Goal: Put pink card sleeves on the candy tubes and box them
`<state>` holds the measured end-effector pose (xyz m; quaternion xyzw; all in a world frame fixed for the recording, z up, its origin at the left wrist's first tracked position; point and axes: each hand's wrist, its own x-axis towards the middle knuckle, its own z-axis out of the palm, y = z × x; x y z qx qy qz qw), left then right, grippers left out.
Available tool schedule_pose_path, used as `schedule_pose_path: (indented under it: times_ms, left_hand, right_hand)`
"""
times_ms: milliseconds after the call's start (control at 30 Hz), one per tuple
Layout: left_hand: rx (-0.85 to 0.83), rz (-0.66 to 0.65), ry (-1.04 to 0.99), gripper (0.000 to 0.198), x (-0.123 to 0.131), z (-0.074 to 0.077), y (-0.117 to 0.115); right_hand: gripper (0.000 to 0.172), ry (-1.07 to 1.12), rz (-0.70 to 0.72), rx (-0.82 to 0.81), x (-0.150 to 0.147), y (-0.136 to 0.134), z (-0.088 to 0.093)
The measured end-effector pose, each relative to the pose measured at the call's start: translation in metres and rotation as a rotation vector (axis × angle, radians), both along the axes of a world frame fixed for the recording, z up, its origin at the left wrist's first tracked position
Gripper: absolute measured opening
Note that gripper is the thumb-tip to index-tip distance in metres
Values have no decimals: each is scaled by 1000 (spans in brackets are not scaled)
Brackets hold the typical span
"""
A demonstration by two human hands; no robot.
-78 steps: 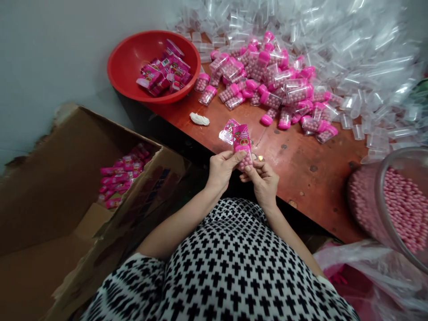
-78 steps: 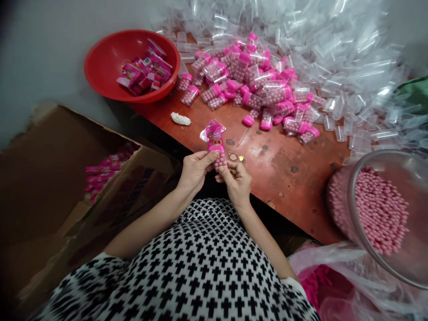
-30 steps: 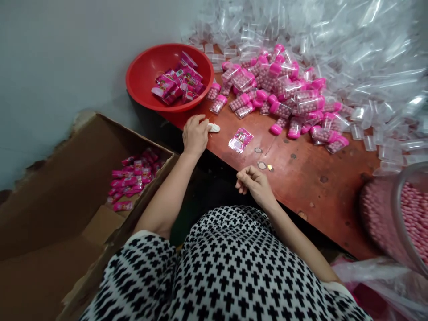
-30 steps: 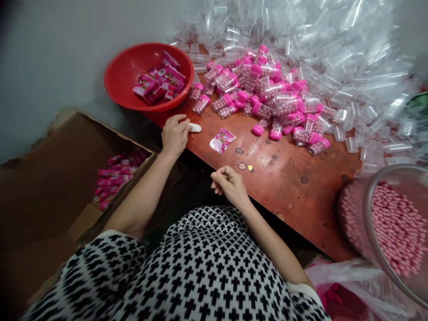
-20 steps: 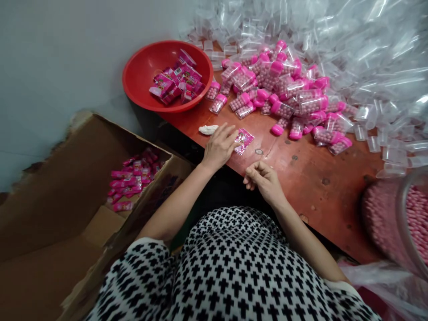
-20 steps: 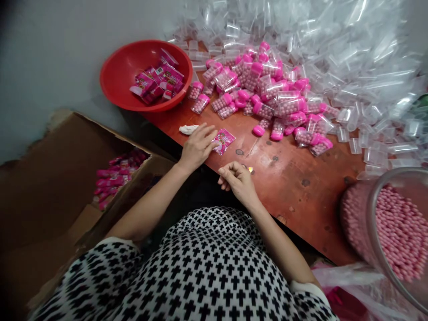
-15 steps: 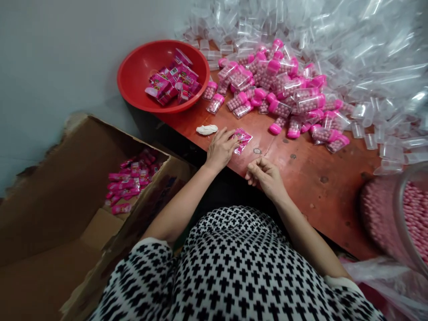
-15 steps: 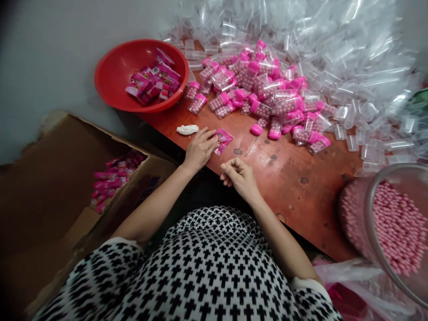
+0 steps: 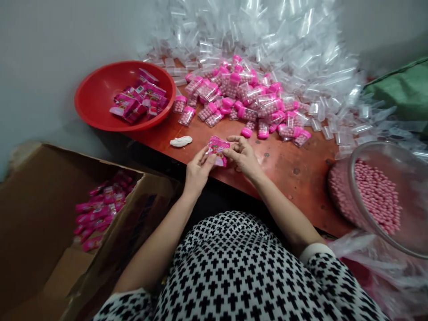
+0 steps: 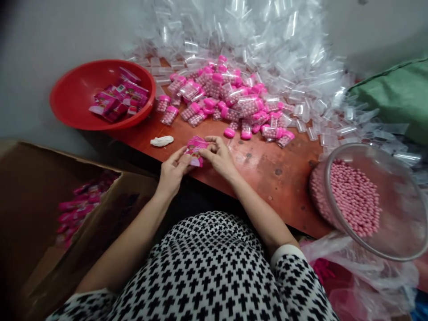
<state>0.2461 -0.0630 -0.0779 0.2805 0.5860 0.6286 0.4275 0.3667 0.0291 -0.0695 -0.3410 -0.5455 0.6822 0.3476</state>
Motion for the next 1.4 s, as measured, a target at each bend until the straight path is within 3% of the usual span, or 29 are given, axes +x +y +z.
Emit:
schedule_pose_path:
  times_ms: [100, 167, 267, 333, 400, 533, 633, 733, 833, 967, 1033, 1167, 1400]
  left_hand:
    - [-111, -177, -292, 43, -2, 2, -2]
    - [-139, -177, -342, 39, -2, 2, -4]
    - [-169, -91, -357, 35, 0, 0, -6]
    - [-197, -61, -396, 33, 2, -1, -8]
    - [-225, -34, -479, 30, 4, 0, -8]
    - [-212, 140, -751, 17, 6, 2, -4]
    - [-162, 286, -921, 12, 7, 4, 1]
    - [-139, 367, -1001, 12, 9, 7, 5]
    - [-114, 405, -1042, 12, 11, 12, 8]
    - [-85, 377, -1088, 11, 18, 19, 8]
    - [-68, 354, -1104, 12, 23, 22, 9]
    - [-54, 337, -1099, 15, 33, 26, 9]
    - [-41, 320, -1060, 18, 41, 29, 8]
  right_hand:
    - [38, -92, 196, 31, 10, 2, 6]
    - [27, -211, 261, 192, 17, 11, 9]
    - [16, -575, 222, 703, 27, 43, 16]
    - [24, -862, 195, 1040, 33, 71, 20]
    - [28, -1035, 256, 1241, 37, 98, 22]
    - [28, -1149, 388, 1404, 43, 126, 20]
    - [27, -1142, 338, 1436, 49, 121, 21]
    - [20, -1088, 186, 1322, 56, 92, 24]
    - [25, -880, -72, 963, 59, 41, 23]
    - [28, -352, 3, 312, 47, -29, 14]
    - [29, -230, 16, 119, 38, -50, 10]
    - [35, -177, -40, 4, 27, -62, 10]
    - [39, -164, -80, -27, 31, -63, 13]
